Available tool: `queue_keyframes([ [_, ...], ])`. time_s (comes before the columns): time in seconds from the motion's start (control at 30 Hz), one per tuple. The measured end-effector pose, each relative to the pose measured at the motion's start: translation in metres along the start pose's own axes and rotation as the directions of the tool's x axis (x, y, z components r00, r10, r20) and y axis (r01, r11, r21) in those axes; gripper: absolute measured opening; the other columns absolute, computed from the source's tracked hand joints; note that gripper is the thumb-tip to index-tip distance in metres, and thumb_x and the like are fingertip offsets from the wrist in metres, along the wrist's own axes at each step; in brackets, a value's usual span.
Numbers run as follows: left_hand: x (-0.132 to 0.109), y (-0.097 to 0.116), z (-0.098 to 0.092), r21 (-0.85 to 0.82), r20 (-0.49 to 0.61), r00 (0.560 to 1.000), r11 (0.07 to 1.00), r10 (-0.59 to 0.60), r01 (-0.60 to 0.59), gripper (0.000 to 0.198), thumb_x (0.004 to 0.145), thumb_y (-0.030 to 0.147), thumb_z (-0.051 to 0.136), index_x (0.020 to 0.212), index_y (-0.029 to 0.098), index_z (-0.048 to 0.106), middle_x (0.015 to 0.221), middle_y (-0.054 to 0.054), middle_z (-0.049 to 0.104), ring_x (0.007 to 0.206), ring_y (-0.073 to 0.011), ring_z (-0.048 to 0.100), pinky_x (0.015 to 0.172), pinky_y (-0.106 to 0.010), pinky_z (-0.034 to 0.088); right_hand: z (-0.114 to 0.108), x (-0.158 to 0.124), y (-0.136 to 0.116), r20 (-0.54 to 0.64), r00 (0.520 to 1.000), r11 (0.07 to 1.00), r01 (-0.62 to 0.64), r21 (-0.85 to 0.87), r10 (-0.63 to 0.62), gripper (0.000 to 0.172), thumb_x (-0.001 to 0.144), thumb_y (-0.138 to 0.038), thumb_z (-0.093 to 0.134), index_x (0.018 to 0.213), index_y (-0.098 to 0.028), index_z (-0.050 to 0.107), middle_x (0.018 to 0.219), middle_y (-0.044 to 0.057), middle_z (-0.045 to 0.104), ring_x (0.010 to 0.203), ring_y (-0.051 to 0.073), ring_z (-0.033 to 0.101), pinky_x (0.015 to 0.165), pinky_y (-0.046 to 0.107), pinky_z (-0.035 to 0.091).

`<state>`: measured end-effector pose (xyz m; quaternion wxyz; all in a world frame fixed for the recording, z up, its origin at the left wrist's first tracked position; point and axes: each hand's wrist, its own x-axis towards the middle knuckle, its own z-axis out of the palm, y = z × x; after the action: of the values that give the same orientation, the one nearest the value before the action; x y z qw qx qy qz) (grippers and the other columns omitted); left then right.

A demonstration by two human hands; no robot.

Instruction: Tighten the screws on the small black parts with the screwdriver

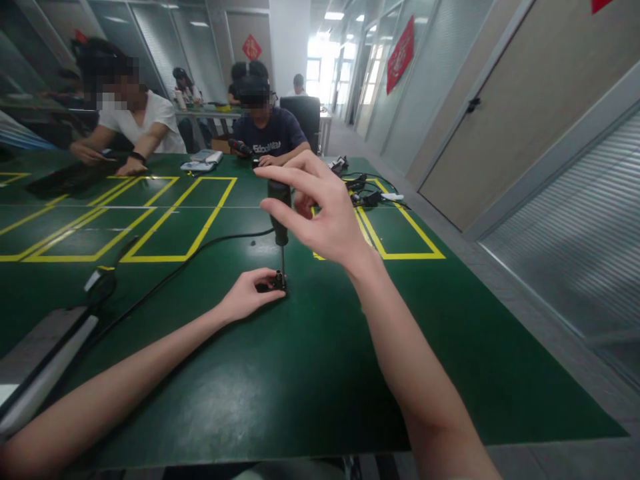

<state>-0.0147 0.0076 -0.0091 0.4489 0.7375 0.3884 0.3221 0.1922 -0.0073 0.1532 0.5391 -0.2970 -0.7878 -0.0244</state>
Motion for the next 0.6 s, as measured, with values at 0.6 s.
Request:
queue_keyframes([
  [0.6,0.011,-0.002,0.015,0.004,-0.005,0.998,0.998,0.056,-0.056,0.031,0.081,0.031,0.084,0.106,0.013,0.080,0.101,-0.009,0.079,0.091,-0.0207,0.073,0.091,-0.036,0.059,0.003,-0.001,-0.004,-0.184,0.983,0.997,0.007,-0.077,-0.021,0.022,0.091,-0.021,0.066,0.107,-0.031,0.077,0.097,0.004,0.077,0.087,0.021,0.071,0.071,0.037,0.058],
])
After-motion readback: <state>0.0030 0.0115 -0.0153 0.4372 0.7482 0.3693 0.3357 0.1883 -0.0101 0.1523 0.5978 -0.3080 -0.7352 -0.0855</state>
